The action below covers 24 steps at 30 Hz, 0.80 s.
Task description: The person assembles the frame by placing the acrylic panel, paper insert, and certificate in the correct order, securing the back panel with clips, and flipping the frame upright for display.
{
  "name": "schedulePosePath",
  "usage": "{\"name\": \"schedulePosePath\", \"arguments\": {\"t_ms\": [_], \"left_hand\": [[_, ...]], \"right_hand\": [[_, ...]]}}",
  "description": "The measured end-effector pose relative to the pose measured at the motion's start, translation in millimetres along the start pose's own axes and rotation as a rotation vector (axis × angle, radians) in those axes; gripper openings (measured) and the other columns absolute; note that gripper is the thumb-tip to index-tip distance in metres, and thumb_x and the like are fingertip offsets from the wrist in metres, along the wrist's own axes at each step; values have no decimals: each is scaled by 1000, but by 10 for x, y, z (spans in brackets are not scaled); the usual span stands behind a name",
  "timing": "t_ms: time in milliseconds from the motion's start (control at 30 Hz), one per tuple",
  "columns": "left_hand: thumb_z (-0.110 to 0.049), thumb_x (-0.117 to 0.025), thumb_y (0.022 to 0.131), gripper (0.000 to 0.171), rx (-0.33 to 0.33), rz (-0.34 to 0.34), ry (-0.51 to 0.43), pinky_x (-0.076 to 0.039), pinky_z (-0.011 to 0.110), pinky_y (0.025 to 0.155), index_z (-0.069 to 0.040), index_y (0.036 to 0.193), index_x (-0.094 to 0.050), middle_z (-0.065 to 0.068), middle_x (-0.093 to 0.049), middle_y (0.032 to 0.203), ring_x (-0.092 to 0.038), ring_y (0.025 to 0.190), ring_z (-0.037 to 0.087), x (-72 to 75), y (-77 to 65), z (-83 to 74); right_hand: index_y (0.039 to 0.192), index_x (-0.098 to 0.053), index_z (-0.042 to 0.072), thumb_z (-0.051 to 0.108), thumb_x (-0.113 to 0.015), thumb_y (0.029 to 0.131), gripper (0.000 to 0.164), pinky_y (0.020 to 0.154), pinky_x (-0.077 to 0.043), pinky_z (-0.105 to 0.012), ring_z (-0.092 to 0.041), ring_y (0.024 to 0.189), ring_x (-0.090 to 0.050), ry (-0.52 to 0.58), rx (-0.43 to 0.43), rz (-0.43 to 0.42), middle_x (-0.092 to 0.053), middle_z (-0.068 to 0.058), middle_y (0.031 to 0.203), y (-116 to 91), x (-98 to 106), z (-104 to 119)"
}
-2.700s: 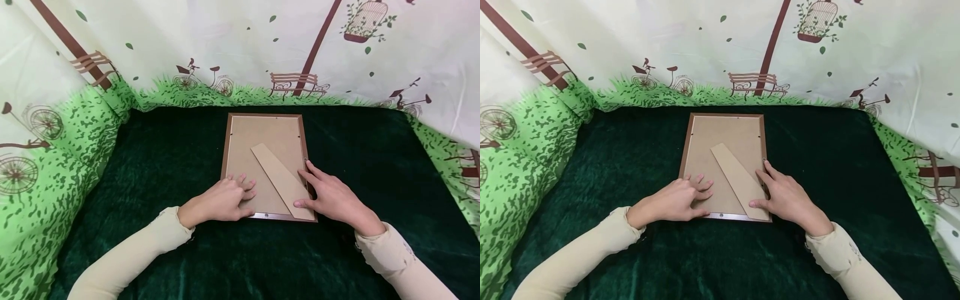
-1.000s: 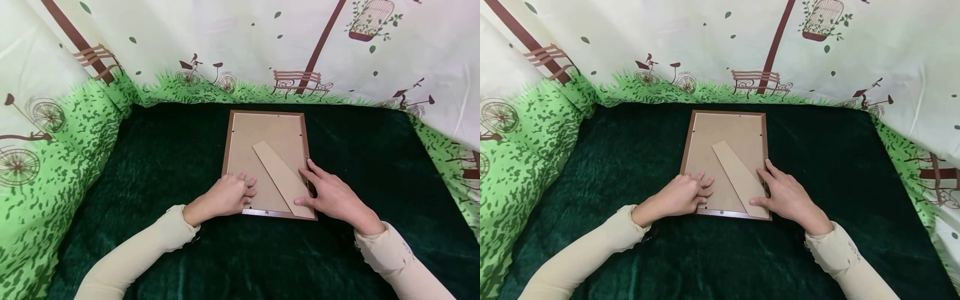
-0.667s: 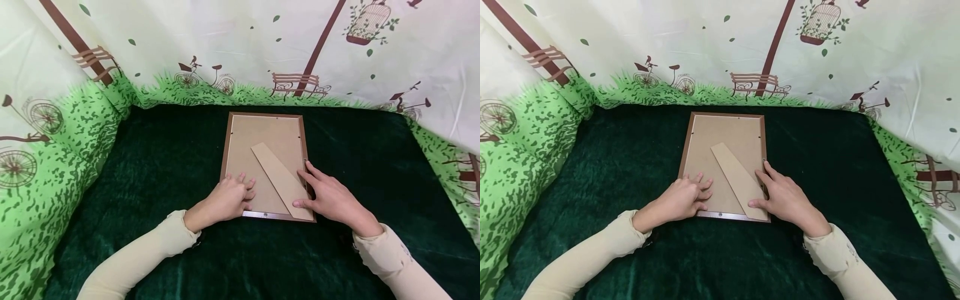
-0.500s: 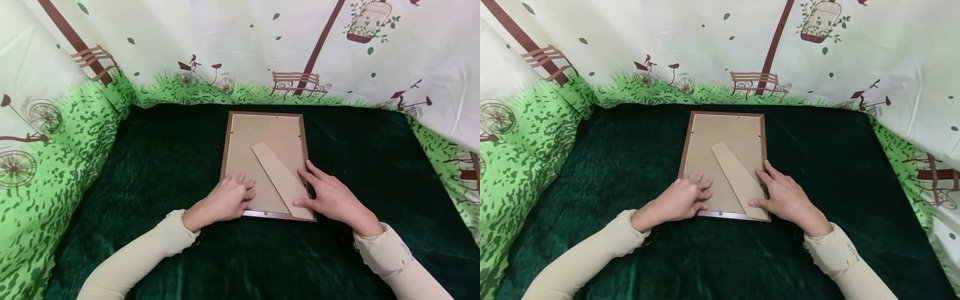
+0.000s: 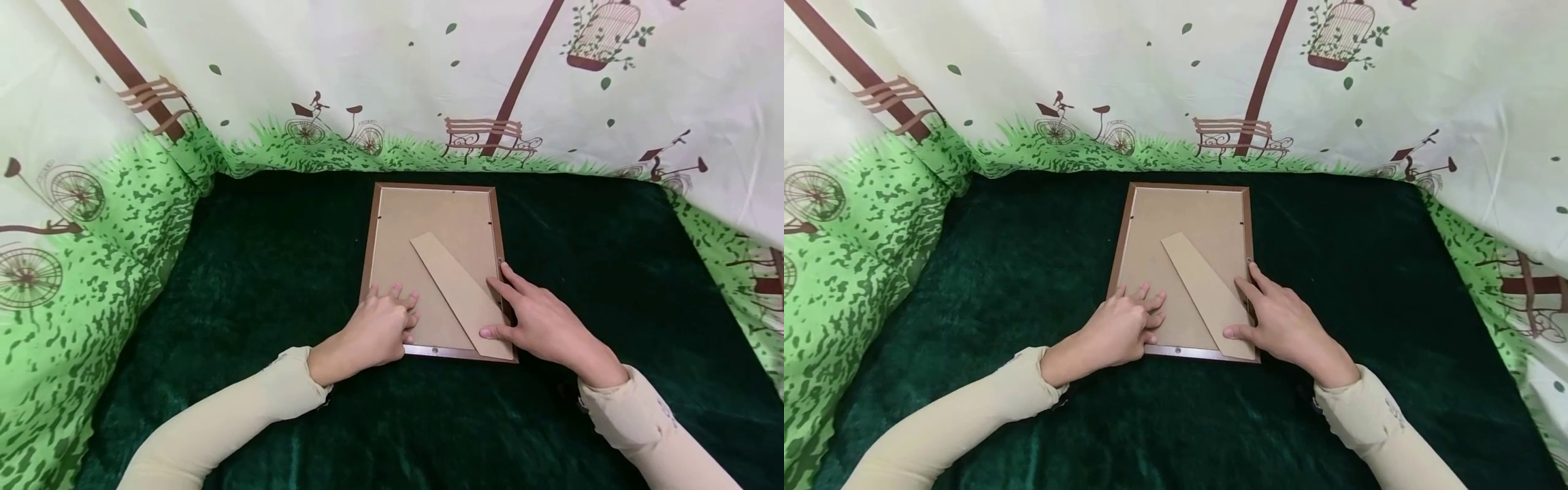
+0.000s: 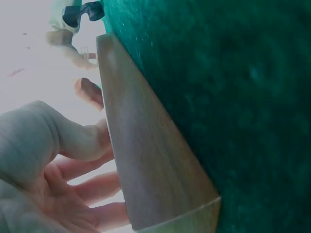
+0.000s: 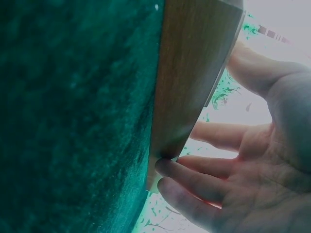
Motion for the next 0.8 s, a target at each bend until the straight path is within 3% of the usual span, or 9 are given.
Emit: {"name": "schedulePosePath", "arguments": {"t_ms": [400, 533, 667, 733, 800], "left_hand": [[-19, -75, 87, 30, 0, -31, -88, -36, 70, 106, -15, 116, -76, 7, -56, 145, -48, 138, 38, -22, -10, 14], [-23, -74, 90, 35, -25, -11, -198, -32, 68, 110, -13, 123, -72, 7, -52, 147, -44, 141, 35, -17, -17, 99], [-27, -74, 90, 43, -28, 44, -363, -32, 56, 117, -14, 130, -67, 3, -54, 147, -44, 142, 26, 62, -39, 272], [-25, -75, 89, 43, -4, 5, -437, -40, 48, 114, -13, 130, -67, 3, -61, 140, -53, 135, 22, 130, -42, 395], [-22, -75, 89, 42, 66, -91, -480, -51, 42, 103, -12, 129, -67, 5, -67, 132, -63, 122, 22, 196, -24, 529]], "right_hand": [[155, -35, 9, 63, -69, 83, 96, 103, -43, -62, -47, 136, -45, -6, 5, -2, -14, -22, 165, -3, 11, 3], [155, -35, 9, 64, -69, 83, 97, 104, -42, -62, -47, 137, -44, -11, -1, -4, -14, -22, 166, -3, 22, -2], [155, -35, 10, 66, -68, 82, 98, 104, -41, -63, -48, 138, -42, 0, -10, 0, -14, -21, 166, -9, 10, 2], [155, -35, 10, 67, -67, 82, 98, 104, -41, -63, -48, 138, -42, 4, -10, 1, -14, -22, 166, -8, 3, 4], [155, -35, 10, 68, -66, 82, 99, 104, -41, -63, -48, 138, -42, 4, -9, 0, -14, -22, 166, -2, 6, -1]]}}
Point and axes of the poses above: each hand's wrist, its own y-axis towards the middle knuckle, its own x-axis out of the back of the hand, z = x × y, the point moved 1 cm from there along y, towards the middle knuckle
